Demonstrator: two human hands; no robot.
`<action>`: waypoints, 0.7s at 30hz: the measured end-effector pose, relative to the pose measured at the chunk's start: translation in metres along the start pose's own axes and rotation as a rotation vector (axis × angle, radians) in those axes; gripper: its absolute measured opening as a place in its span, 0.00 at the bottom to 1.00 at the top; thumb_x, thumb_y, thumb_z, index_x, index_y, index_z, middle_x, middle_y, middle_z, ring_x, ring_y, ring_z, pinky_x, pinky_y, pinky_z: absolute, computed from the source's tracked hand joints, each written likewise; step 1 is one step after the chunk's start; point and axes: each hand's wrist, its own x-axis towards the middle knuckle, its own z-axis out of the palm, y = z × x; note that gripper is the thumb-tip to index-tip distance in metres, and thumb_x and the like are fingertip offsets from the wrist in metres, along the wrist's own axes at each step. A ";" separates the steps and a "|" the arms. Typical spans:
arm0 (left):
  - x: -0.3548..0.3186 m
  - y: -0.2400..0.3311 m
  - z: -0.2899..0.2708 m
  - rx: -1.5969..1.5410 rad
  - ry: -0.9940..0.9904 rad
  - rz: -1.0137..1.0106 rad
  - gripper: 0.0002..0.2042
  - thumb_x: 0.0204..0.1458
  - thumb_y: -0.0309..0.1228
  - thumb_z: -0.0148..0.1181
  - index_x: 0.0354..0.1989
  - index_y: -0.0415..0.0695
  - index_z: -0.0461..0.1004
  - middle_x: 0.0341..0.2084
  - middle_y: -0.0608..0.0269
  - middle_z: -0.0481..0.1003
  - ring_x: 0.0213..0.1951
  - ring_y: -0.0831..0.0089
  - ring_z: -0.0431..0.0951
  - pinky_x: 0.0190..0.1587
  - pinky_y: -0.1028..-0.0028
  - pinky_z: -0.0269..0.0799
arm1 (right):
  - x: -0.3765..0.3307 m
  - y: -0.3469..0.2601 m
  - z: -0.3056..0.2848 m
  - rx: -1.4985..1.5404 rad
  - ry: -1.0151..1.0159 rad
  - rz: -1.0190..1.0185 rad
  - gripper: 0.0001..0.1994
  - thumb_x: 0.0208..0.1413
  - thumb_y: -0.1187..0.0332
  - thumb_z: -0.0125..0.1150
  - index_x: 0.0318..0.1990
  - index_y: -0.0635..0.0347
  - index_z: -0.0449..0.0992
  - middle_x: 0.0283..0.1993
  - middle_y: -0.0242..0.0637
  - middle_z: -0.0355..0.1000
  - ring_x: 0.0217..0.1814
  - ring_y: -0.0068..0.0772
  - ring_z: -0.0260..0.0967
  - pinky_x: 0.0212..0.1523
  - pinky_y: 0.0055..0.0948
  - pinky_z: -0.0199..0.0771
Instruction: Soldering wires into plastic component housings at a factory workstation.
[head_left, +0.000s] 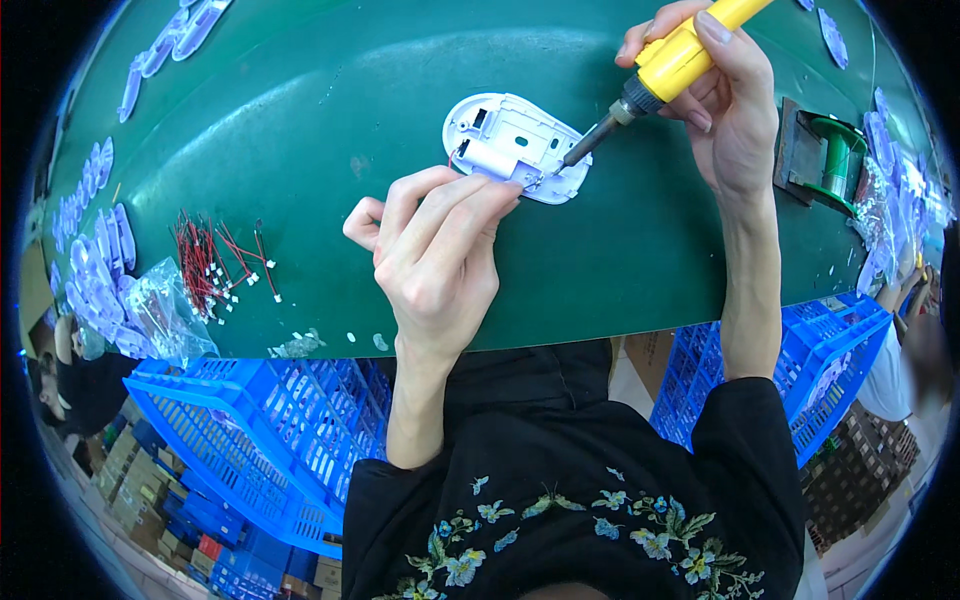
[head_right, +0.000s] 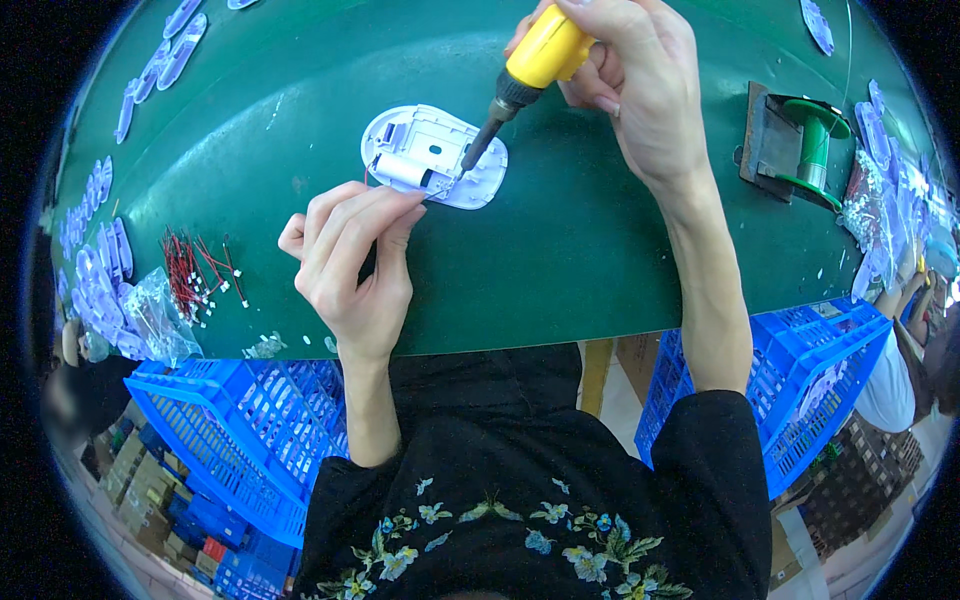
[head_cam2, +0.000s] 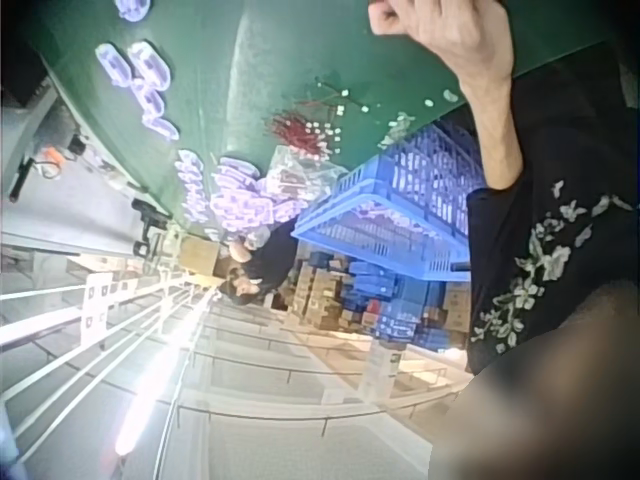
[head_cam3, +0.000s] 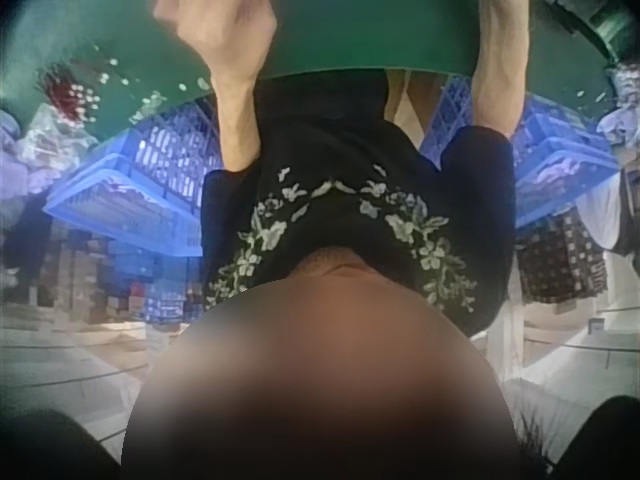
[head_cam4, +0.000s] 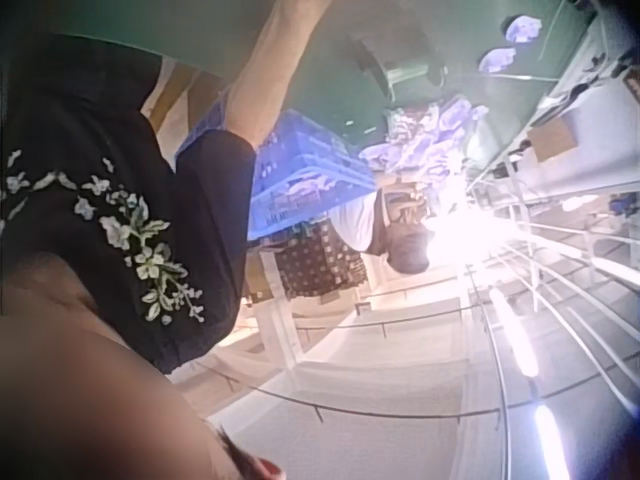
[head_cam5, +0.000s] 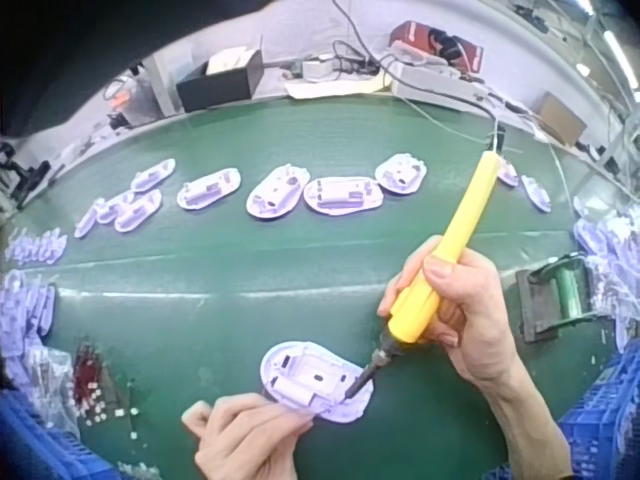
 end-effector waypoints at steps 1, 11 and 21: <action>-0.001 0.000 0.000 -0.003 -0.004 0.005 0.08 0.42 0.23 0.73 0.32 0.46 0.83 0.29 0.69 0.81 0.37 0.70 0.78 0.44 0.72 0.57 | 0.001 0.002 -0.002 0.041 -0.028 0.005 0.15 0.60 0.59 0.52 0.38 0.66 0.72 0.32 0.52 0.77 0.12 0.13 0.51 0.15 0.12 0.51; 0.001 0.002 0.000 0.010 -0.028 -0.001 0.09 0.42 0.21 0.72 0.32 0.46 0.82 0.28 0.69 0.81 0.37 0.70 0.78 0.44 0.73 0.57 | 0.001 0.001 -0.005 0.098 -0.085 0.027 0.15 0.60 0.60 0.53 0.39 0.66 0.72 0.32 0.51 0.78 0.13 0.14 0.52 0.16 0.13 0.52; -0.001 0.003 0.001 0.025 -0.024 0.002 0.08 0.41 0.21 0.72 0.31 0.45 0.82 0.28 0.68 0.81 0.37 0.71 0.79 0.44 0.74 0.57 | 0.001 0.000 -0.004 0.072 -0.054 0.064 0.12 0.60 0.62 0.55 0.37 0.64 0.71 0.33 0.46 0.77 0.15 0.13 0.54 0.16 0.13 0.51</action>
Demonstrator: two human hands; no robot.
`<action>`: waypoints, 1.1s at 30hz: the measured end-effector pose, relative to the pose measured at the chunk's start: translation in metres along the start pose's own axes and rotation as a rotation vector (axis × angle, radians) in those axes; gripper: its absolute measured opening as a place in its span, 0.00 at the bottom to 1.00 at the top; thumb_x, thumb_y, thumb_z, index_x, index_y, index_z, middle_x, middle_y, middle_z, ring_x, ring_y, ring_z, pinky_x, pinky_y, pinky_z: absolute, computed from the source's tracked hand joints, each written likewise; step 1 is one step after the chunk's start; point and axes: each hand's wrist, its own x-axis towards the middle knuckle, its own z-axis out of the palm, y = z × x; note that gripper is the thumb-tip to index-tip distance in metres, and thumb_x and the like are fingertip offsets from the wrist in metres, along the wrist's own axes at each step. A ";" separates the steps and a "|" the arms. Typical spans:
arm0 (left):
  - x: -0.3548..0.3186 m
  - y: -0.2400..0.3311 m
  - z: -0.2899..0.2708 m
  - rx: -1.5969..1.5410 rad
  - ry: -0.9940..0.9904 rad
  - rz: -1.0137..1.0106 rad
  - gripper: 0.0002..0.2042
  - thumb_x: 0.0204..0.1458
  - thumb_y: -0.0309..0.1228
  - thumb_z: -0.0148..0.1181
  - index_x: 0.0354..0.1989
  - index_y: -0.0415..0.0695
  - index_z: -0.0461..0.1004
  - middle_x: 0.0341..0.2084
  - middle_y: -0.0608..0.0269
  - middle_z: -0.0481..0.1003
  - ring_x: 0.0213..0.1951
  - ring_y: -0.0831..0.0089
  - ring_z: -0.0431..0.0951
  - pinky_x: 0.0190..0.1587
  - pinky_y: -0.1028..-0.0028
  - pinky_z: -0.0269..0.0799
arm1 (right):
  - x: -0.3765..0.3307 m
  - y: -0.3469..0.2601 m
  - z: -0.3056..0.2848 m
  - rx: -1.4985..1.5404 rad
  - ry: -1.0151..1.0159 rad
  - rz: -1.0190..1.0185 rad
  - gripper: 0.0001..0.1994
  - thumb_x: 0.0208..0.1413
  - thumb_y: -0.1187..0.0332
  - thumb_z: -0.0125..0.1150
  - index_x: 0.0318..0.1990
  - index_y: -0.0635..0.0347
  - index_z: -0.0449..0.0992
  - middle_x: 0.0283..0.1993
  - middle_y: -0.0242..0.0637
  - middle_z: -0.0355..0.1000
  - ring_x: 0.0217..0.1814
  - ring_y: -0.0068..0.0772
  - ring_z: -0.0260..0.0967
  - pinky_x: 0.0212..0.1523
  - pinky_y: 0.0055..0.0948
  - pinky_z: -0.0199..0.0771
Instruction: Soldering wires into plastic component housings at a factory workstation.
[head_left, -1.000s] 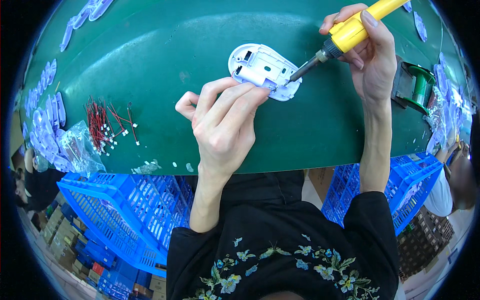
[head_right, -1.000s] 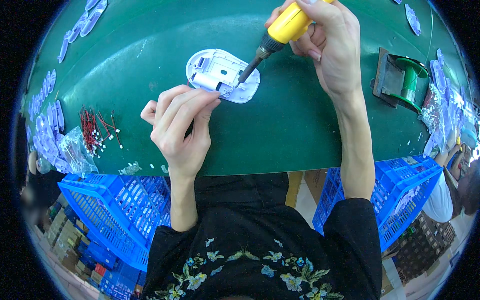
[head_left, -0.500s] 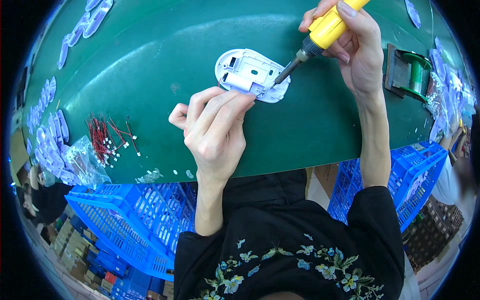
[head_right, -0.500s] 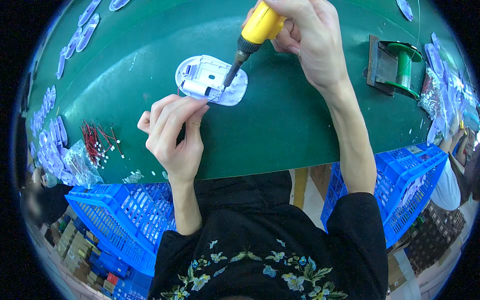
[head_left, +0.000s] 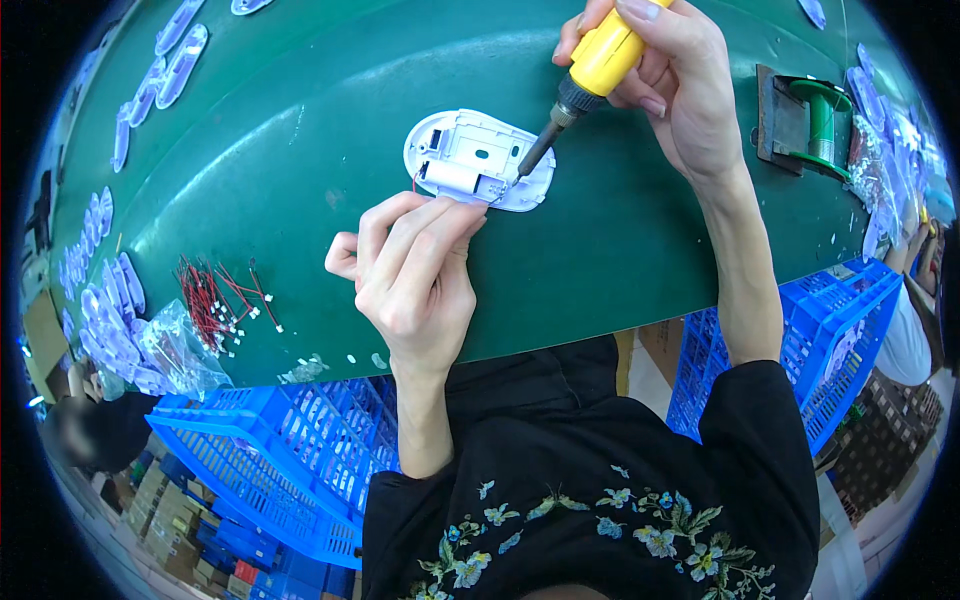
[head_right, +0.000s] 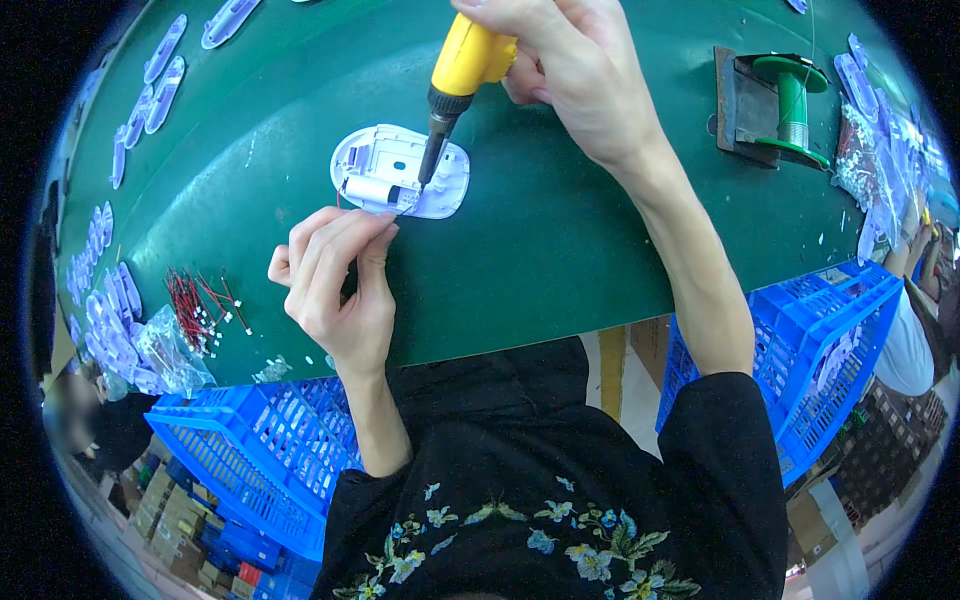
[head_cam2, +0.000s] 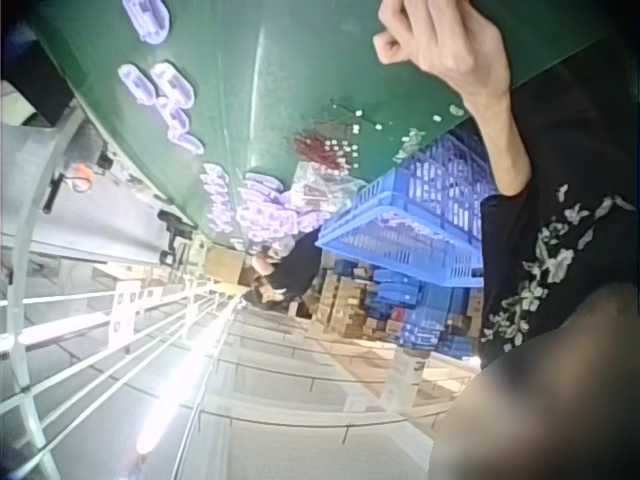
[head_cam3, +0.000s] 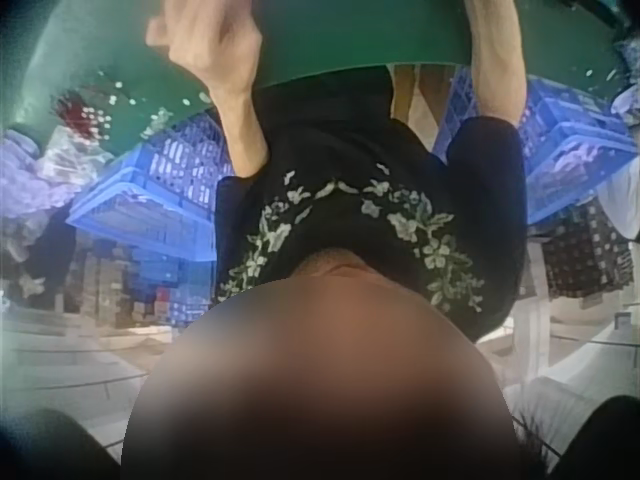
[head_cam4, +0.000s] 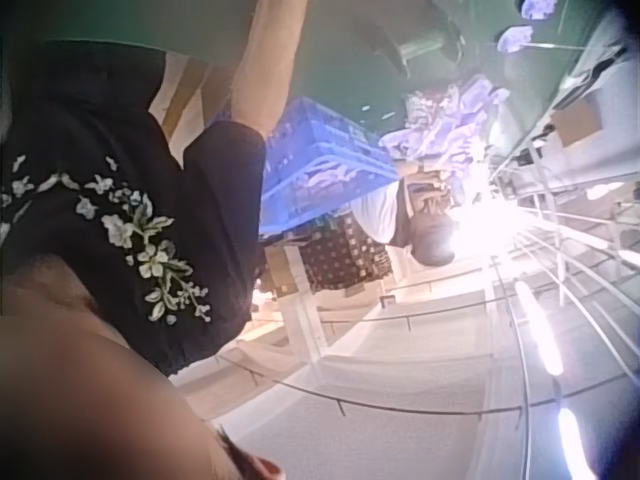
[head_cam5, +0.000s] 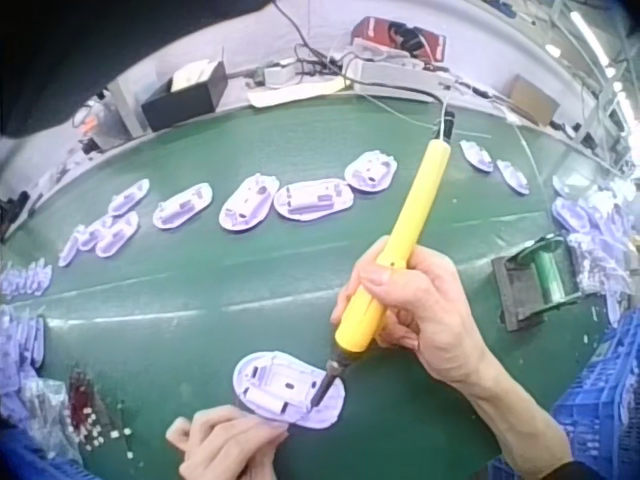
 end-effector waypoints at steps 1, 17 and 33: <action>0.001 0.000 0.000 -0.001 -0.003 0.002 0.08 0.41 0.21 0.72 0.31 0.45 0.82 0.28 0.68 0.81 0.37 0.71 0.79 0.44 0.74 0.57 | 0.000 -0.003 0.001 -0.008 -0.007 0.010 0.12 0.60 0.62 0.55 0.37 0.64 0.71 0.33 0.46 0.77 0.16 0.13 0.54 0.16 0.13 0.51; 0.002 0.000 0.001 -0.011 -0.004 0.016 0.09 0.41 0.21 0.72 0.31 0.45 0.82 0.27 0.68 0.80 0.37 0.71 0.79 0.43 0.74 0.56 | -0.001 0.008 0.002 0.017 -0.042 0.055 0.11 0.62 0.61 0.56 0.39 0.61 0.71 0.34 0.42 0.77 0.22 0.14 0.61 0.20 0.13 0.53; 0.003 -0.001 0.001 -0.030 -0.018 0.011 0.08 0.43 0.21 0.72 0.32 0.46 0.82 0.28 0.68 0.80 0.37 0.72 0.78 0.44 0.73 0.56 | -0.003 0.005 0.004 0.001 -0.078 0.022 0.14 0.58 0.59 0.57 0.40 0.62 0.71 0.35 0.43 0.77 0.23 0.16 0.62 0.22 0.15 0.56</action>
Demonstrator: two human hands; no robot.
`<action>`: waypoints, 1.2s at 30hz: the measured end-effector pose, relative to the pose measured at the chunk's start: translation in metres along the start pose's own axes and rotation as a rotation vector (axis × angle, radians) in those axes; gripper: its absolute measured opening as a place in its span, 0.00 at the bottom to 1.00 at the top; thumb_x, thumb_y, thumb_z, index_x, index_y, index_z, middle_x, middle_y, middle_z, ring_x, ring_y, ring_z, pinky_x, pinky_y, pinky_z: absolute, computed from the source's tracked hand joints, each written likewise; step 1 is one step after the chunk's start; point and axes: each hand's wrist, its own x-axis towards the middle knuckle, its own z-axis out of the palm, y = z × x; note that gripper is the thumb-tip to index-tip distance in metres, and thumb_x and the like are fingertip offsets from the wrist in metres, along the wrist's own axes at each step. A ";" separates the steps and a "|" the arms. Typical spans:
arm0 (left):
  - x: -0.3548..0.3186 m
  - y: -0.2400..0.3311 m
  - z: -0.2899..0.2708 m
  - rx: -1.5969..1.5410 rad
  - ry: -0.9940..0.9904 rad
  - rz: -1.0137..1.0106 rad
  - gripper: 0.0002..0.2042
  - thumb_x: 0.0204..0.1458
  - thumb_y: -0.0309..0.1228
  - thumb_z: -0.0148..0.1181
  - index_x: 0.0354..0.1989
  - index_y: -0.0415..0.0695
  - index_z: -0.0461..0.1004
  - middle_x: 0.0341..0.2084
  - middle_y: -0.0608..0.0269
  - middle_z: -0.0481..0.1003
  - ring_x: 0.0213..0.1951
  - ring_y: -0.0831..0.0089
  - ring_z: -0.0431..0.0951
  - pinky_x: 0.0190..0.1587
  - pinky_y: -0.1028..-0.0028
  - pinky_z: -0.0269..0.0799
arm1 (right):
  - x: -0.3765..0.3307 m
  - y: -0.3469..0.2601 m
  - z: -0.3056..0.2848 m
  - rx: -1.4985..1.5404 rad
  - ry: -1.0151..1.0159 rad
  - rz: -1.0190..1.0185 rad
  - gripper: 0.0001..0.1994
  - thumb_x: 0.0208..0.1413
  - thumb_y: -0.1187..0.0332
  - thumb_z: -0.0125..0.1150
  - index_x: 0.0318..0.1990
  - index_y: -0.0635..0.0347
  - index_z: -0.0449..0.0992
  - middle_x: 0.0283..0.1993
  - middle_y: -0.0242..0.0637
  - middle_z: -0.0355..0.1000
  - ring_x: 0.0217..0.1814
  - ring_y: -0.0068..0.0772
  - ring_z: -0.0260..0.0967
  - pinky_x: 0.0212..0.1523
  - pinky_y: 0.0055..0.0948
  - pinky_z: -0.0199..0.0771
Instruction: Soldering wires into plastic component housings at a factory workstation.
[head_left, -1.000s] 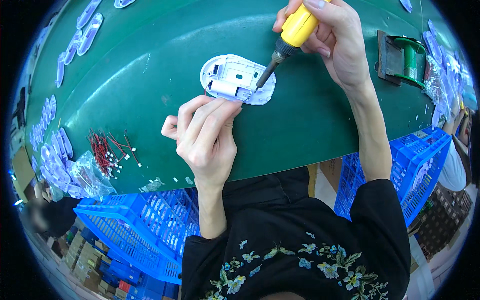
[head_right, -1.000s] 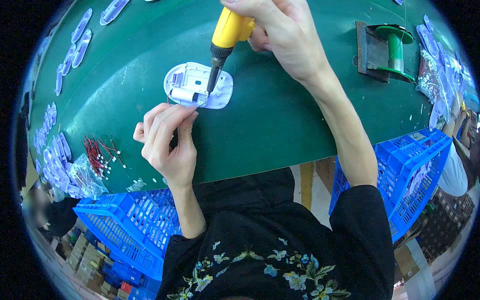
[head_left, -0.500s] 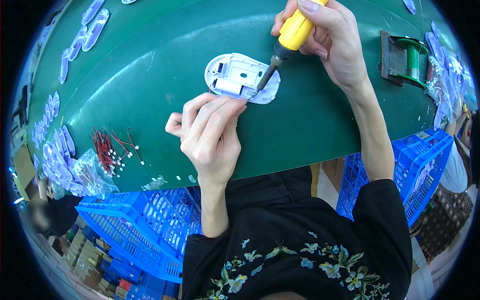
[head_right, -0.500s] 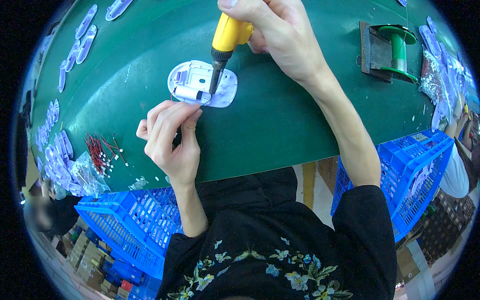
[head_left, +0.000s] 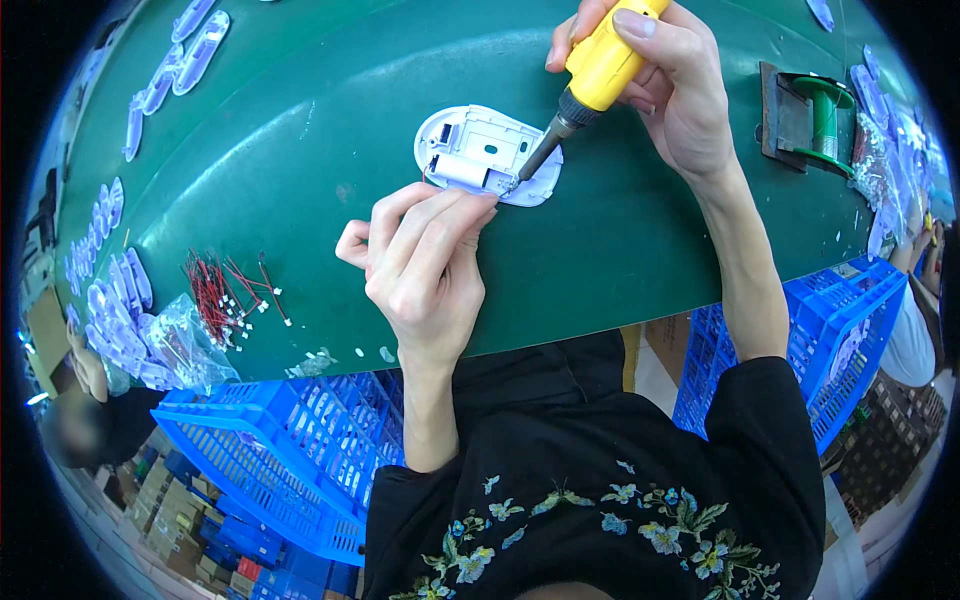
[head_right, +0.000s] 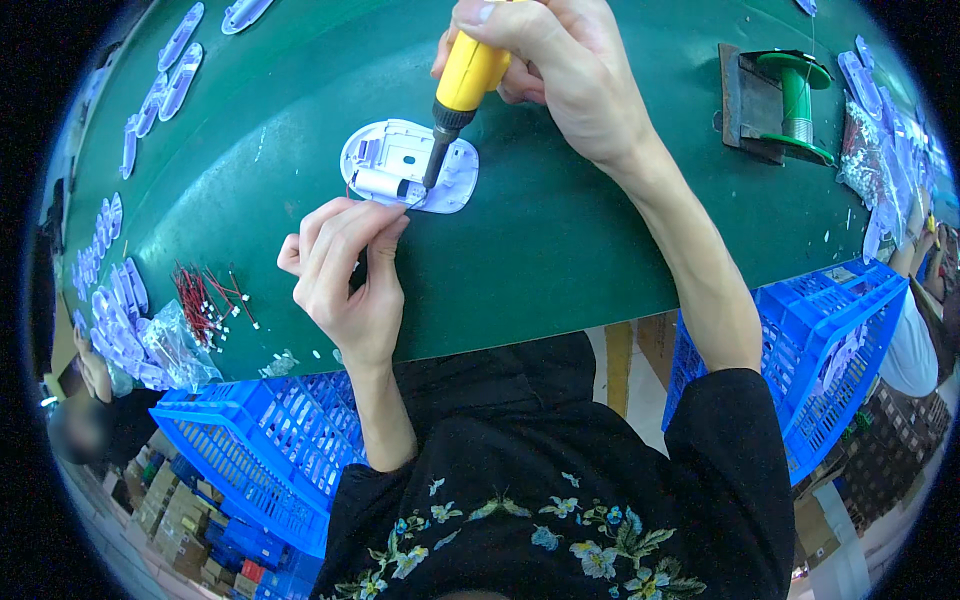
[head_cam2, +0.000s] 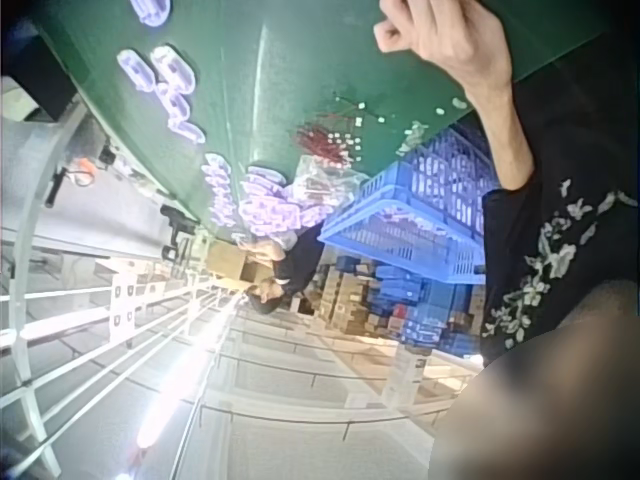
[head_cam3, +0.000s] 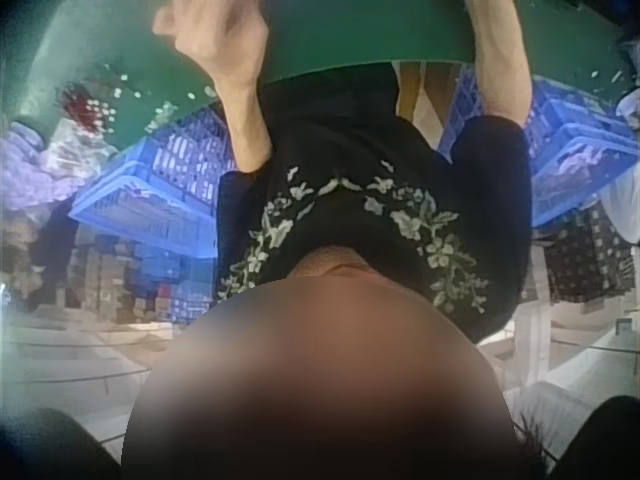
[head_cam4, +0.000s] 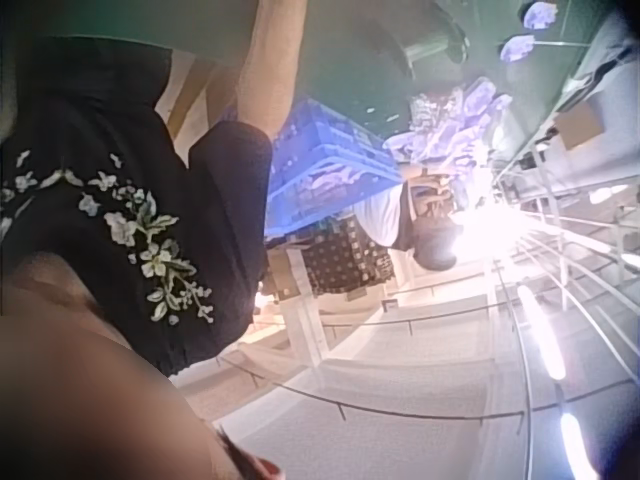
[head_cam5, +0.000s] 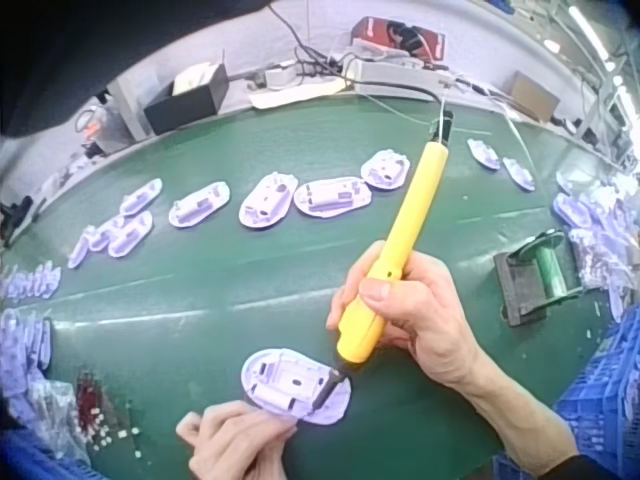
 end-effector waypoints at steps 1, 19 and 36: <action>0.000 0.000 0.000 0.002 0.001 0.000 0.08 0.43 0.21 0.72 0.32 0.46 0.82 0.28 0.68 0.80 0.37 0.72 0.78 0.44 0.73 0.56 | 0.000 0.000 0.002 0.004 0.030 0.016 0.14 0.58 0.59 0.57 0.41 0.62 0.71 0.35 0.44 0.77 0.25 0.18 0.65 0.23 0.15 0.59; -0.001 -0.001 0.001 -0.017 0.003 0.005 0.09 0.41 0.20 0.72 0.32 0.45 0.82 0.28 0.67 0.80 0.37 0.70 0.79 0.44 0.74 0.57 | 0.003 0.010 -0.006 0.127 -0.119 -0.075 0.20 0.50 0.58 0.57 0.45 0.66 0.70 0.40 0.50 0.75 0.39 0.30 0.71 0.42 0.23 0.70; -0.002 -0.002 0.000 -0.005 0.012 0.003 0.09 0.41 0.20 0.73 0.32 0.46 0.83 0.28 0.68 0.80 0.38 0.70 0.79 0.45 0.74 0.58 | 0.002 0.004 -0.002 0.159 -0.173 -0.127 0.24 0.46 0.54 0.61 0.45 0.66 0.69 0.42 0.53 0.74 0.39 0.33 0.72 0.46 0.27 0.71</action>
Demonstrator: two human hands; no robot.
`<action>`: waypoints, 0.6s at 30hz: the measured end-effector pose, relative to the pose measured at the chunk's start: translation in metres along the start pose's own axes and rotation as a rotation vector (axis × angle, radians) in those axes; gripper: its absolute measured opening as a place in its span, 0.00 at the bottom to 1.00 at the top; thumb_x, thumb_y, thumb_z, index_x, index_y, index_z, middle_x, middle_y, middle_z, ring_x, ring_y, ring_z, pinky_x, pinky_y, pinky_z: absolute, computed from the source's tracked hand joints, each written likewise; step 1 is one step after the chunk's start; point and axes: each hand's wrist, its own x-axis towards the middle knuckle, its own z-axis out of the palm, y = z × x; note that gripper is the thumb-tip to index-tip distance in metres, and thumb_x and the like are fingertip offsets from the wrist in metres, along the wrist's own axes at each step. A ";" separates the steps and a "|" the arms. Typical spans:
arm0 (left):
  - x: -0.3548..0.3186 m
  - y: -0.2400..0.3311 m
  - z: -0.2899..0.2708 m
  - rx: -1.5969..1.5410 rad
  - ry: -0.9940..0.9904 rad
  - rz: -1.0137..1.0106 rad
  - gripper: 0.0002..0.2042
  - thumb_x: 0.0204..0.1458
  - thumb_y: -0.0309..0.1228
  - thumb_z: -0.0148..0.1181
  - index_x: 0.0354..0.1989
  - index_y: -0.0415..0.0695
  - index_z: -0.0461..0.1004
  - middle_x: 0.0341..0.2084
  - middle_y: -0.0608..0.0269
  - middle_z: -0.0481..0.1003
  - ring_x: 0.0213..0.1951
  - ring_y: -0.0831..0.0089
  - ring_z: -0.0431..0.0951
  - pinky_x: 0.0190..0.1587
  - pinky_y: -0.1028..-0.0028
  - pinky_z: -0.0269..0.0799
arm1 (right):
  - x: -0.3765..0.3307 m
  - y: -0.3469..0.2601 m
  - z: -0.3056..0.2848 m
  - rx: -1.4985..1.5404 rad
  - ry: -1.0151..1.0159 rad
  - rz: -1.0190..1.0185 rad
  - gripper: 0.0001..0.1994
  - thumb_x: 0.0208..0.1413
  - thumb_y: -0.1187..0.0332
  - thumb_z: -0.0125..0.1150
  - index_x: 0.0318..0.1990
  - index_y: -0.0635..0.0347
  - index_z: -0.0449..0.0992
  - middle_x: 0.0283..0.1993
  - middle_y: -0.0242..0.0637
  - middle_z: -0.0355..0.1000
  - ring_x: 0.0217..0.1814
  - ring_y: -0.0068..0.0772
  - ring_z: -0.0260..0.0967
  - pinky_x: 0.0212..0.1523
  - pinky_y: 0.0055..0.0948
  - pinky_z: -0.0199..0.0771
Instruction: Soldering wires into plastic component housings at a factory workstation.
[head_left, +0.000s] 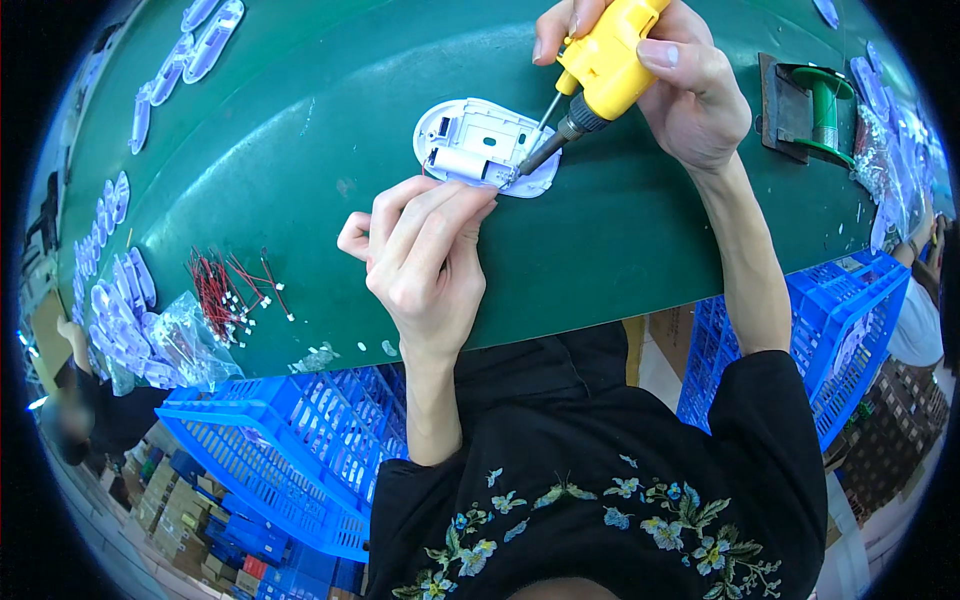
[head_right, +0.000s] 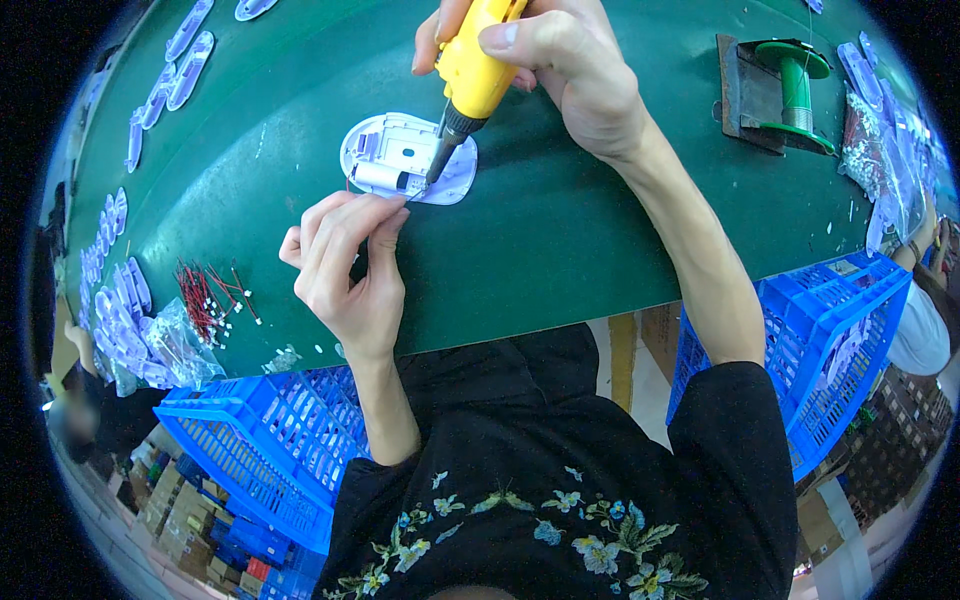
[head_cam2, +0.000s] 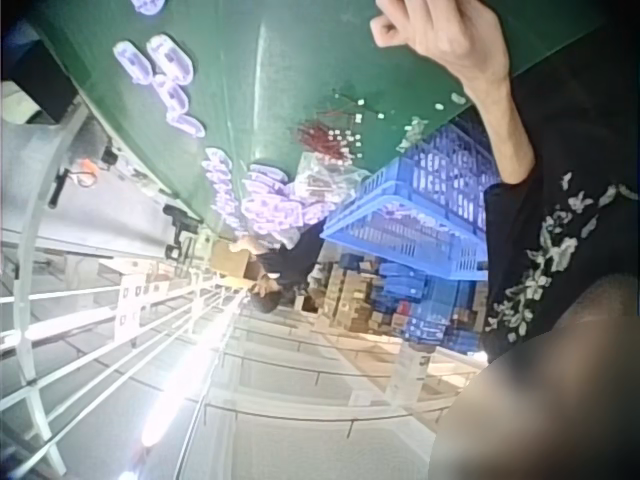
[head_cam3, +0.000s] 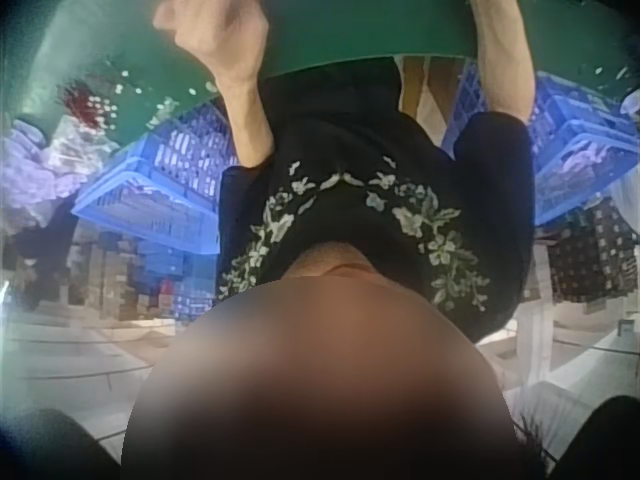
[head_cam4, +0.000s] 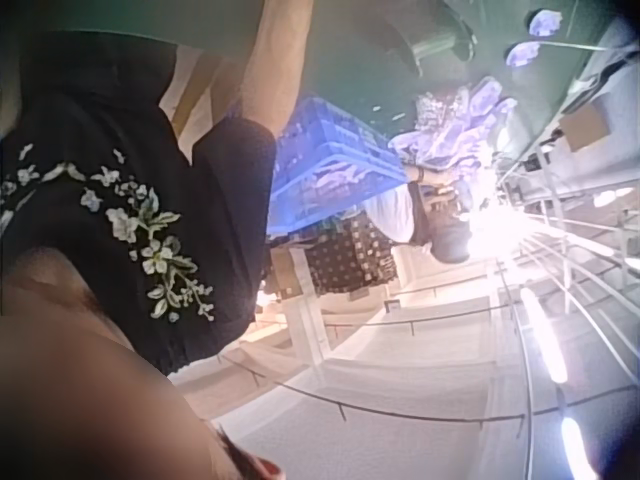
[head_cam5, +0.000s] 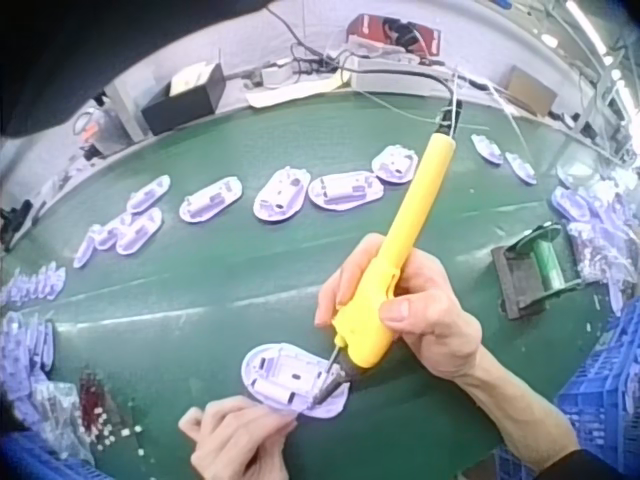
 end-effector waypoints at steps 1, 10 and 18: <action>0.000 0.000 0.000 0.000 0.000 0.000 0.09 0.41 0.20 0.73 0.32 0.46 0.83 0.28 0.68 0.80 0.38 0.70 0.79 0.45 0.74 0.58 | 0.000 0.000 0.000 -0.004 -0.007 -0.007 0.25 0.46 0.54 0.61 0.45 0.65 0.69 0.42 0.53 0.74 0.39 0.33 0.72 0.46 0.27 0.71; 0.000 0.000 -0.001 0.000 0.009 0.014 0.09 0.41 0.20 0.73 0.32 0.45 0.82 0.28 0.67 0.80 0.38 0.70 0.79 0.44 0.74 0.58 | 0.001 -0.001 0.001 -0.016 -0.026 -0.039 0.25 0.44 0.53 0.61 0.44 0.65 0.70 0.43 0.55 0.74 0.39 0.34 0.71 0.46 0.29 0.71; 0.001 0.000 -0.001 -0.013 0.003 0.015 0.09 0.41 0.20 0.72 0.32 0.45 0.82 0.28 0.67 0.81 0.38 0.71 0.79 0.44 0.74 0.57 | 0.001 -0.003 0.003 0.004 -0.045 -0.032 0.25 0.44 0.54 0.61 0.44 0.65 0.69 0.43 0.56 0.73 0.40 0.36 0.72 0.47 0.30 0.71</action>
